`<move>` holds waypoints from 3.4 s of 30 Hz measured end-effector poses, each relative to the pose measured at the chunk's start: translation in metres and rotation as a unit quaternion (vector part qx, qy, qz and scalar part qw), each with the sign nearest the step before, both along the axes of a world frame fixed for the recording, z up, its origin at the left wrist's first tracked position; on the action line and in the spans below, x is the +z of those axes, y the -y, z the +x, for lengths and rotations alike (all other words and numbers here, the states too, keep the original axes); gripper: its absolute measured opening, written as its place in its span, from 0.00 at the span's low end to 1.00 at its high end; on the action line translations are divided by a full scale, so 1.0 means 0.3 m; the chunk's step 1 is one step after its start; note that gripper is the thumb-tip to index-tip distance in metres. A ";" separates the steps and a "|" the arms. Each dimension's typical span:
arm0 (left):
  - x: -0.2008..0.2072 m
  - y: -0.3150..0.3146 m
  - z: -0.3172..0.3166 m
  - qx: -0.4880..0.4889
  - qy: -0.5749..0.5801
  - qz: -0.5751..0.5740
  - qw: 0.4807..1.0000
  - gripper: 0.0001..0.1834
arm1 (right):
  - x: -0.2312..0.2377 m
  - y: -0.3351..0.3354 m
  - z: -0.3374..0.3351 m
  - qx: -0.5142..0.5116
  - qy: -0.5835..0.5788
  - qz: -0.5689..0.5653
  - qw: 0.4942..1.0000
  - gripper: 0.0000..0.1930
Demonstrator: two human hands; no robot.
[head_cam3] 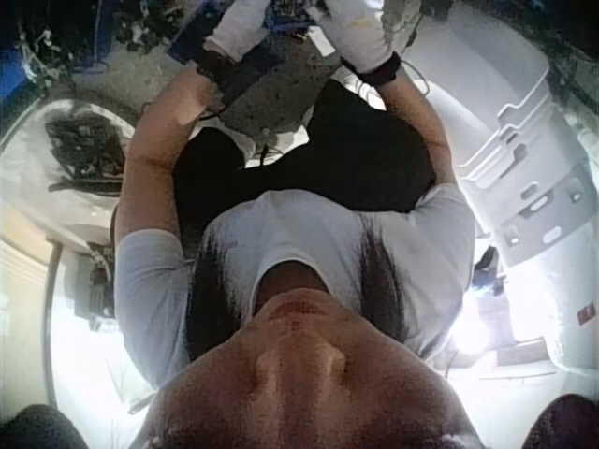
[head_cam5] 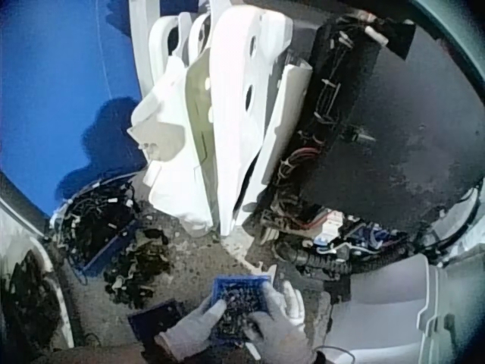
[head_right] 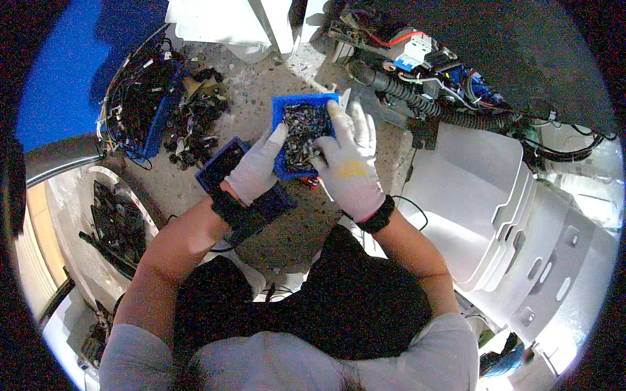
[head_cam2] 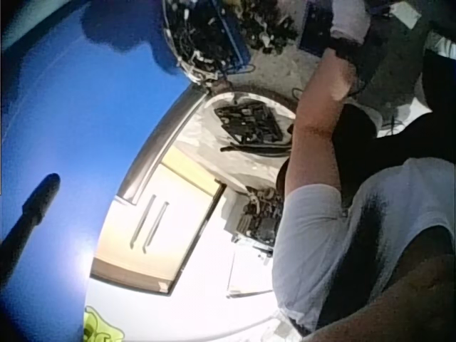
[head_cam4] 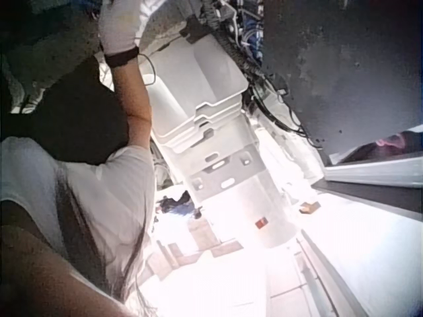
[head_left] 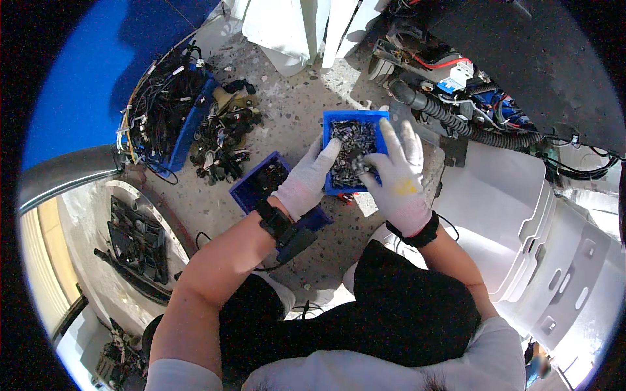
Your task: Sorting screws into bins and using a screwdriver to disassemble a piece of electronic equipment.
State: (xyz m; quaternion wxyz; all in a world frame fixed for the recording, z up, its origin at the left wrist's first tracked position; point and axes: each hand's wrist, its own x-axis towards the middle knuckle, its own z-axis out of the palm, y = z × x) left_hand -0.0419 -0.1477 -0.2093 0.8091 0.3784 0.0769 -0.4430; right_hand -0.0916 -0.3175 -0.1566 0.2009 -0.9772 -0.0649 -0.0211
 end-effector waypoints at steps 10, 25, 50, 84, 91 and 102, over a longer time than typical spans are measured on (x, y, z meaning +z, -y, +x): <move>-0.004 0.008 0.003 0.028 -0.012 -0.036 0.999 0.28 | 0.037 0.042 0.024 -0.064 0.110 0.018 0.992 0.12; 0.033 -0.006 0.008 0.008 0.018 0.005 1.000 0.25 | 0.057 0.005 -0.020 0.024 0.035 0.031 0.999 0.12; 0.084 -0.046 0.050 -0.112 0.167 0.178 0.963 0.33 | -0.116 0.082 -0.042 -0.212 -0.252 0.516 0.790 0.27; -0.047 -0.077 -0.005 -0.070 0.212 0.149 0.963 0.38 | -0.160 0.072 -0.091 -0.140 -0.222 0.475 0.840 0.30; 0.021 -0.063 0.042 -0.087 0.250 0.176 0.948 0.39 | -0.157 0.068 -0.071 -0.172 -0.209 0.465 0.843 0.27; -0.020 -0.056 -0.002 -0.077 0.141 0.147 0.976 0.38 | 0.029 -0.025 0.008 0.011 0.092 -0.041 0.995 0.15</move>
